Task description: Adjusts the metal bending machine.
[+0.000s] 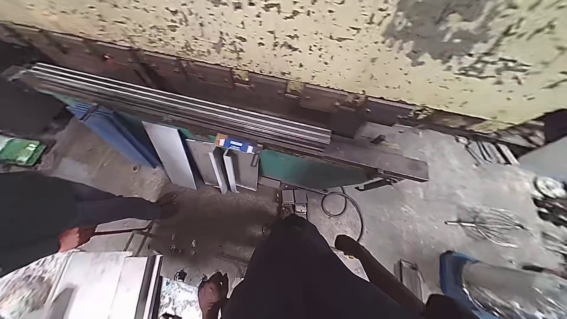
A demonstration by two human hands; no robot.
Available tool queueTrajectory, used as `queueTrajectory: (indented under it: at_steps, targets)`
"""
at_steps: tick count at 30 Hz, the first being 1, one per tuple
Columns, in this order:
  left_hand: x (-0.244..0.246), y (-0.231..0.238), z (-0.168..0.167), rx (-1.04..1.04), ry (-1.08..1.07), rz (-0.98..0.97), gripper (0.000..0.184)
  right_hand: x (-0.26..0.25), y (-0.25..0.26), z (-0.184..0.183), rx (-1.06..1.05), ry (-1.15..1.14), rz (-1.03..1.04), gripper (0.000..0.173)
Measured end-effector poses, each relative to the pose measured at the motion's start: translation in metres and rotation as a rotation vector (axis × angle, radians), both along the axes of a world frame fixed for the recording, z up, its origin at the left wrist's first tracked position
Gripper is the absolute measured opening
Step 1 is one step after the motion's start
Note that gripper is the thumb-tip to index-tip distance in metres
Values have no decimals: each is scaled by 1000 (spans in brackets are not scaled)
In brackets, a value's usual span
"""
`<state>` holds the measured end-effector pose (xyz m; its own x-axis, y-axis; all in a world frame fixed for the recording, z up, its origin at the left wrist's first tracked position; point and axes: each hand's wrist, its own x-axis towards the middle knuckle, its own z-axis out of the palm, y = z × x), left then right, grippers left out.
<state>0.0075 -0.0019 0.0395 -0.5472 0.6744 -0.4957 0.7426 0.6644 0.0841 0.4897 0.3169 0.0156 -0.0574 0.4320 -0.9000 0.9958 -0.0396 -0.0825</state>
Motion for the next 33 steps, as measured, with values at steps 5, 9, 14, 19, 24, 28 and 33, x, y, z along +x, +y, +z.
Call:
queueTrajectory:
  at_steps: [5,9,14,19,24,28,33]
  targets:
    - [4,4,11,-28,5,3,40,1,0,4,0,-5,-57,30]
    - [4,1,7,-44,34,-46,44,1,-4,10,-5,0,-74,30]
    - [2,3,4,-83,40,-63,44,4,-7,14,-11,-1,-58,30]
    - [6,7,19,-65,40,-53,42,6,-4,16,-9,-16,-69,31]
    - [12,16,41,-9,30,-31,39,9,1,18,-8,-19,-67,31]
    - [12,11,31,-18,63,-15,40,1,13,32,43,-6,-20,30]
    - [1,11,17,-110,11,-22,45,-38,48,70,135,248,-345,30]
